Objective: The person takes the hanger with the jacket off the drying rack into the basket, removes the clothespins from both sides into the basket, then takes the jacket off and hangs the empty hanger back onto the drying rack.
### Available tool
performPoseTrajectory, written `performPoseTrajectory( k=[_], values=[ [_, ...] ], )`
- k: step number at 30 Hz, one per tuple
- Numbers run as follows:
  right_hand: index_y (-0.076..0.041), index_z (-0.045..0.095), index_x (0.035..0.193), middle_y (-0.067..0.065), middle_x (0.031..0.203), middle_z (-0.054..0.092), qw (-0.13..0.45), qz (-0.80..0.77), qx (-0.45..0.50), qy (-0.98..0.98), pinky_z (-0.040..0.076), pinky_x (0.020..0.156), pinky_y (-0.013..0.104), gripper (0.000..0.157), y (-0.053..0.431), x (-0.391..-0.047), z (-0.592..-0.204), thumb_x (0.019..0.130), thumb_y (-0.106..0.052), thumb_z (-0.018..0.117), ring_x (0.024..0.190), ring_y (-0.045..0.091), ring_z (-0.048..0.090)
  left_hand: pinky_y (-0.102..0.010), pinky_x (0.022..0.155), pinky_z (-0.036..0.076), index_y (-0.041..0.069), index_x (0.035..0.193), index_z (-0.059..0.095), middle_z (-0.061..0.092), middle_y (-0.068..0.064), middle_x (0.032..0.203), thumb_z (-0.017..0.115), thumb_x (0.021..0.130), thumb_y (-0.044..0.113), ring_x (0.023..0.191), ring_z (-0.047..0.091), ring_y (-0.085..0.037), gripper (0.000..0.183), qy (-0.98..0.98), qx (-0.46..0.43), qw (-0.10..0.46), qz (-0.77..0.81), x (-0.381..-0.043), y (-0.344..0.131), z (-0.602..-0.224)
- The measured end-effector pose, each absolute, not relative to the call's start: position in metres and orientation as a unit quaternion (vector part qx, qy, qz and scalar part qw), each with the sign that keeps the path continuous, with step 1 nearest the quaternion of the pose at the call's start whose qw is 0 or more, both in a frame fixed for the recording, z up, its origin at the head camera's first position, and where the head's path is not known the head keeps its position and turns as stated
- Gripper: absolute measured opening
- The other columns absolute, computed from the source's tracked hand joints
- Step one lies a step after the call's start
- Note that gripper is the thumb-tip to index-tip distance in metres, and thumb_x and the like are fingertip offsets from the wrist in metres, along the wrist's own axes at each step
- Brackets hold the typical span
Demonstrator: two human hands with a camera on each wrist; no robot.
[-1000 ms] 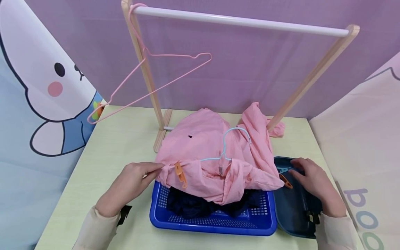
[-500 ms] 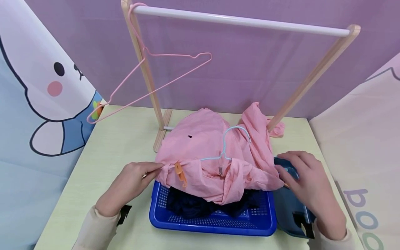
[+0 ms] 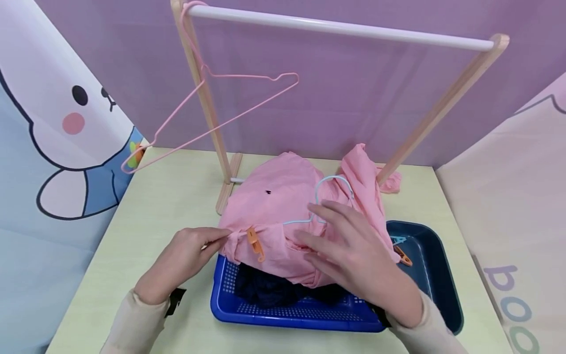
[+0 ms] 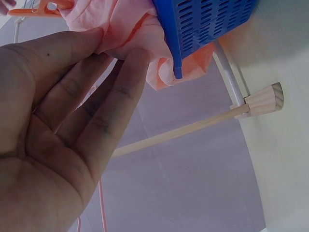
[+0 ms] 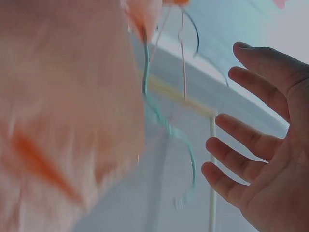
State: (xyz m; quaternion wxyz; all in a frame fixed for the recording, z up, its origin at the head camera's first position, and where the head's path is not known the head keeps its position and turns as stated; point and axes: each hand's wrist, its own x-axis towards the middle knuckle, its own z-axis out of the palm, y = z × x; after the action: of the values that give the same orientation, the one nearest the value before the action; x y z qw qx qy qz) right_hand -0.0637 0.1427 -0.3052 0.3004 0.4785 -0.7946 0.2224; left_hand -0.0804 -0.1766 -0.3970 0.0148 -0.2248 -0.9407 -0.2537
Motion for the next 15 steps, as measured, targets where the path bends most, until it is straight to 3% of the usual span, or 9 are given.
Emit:
performPoseTrajectory(
  k=[7, 15],
  values=[
    [-0.020, 0.064, 0.115, 0.017, 0.127, 0.048, 0.227, 0.173, 0.498, -0.819, 0.037, 0.097, 0.048, 0.044, 0.113, -0.067, -0.319, 0.074, -0.022, 0.077, 0.119, 0.037, 0.042, -0.031, 0.070, 0.054, 0.016, 0.110, 0.070, 0.068, 0.002, 0.098, 0.068, 0.084, 0.013, 0.082, 0.064, -0.009, 0.026, -0.941, -0.228, 0.015, -0.250, -0.081, -0.175, -0.396],
    [-0.022, 0.067, 0.106, 0.013, 0.123, 0.052, 0.233, 0.136, 0.504, -0.821, 0.041, 0.091, 0.047, 0.025, 0.090, -0.069, -0.319, 0.080, -0.022, 0.071, 0.116, 0.034, 0.045, -0.030, 0.070, 0.054, 0.016, 0.109, 0.070, 0.068, 0.002, 0.098, 0.068, 0.084, 0.013, 0.082, 0.064, -0.009, 0.025, -0.941, -0.231, 0.018, -0.246, -0.080, -0.175, -0.396]
  ],
)
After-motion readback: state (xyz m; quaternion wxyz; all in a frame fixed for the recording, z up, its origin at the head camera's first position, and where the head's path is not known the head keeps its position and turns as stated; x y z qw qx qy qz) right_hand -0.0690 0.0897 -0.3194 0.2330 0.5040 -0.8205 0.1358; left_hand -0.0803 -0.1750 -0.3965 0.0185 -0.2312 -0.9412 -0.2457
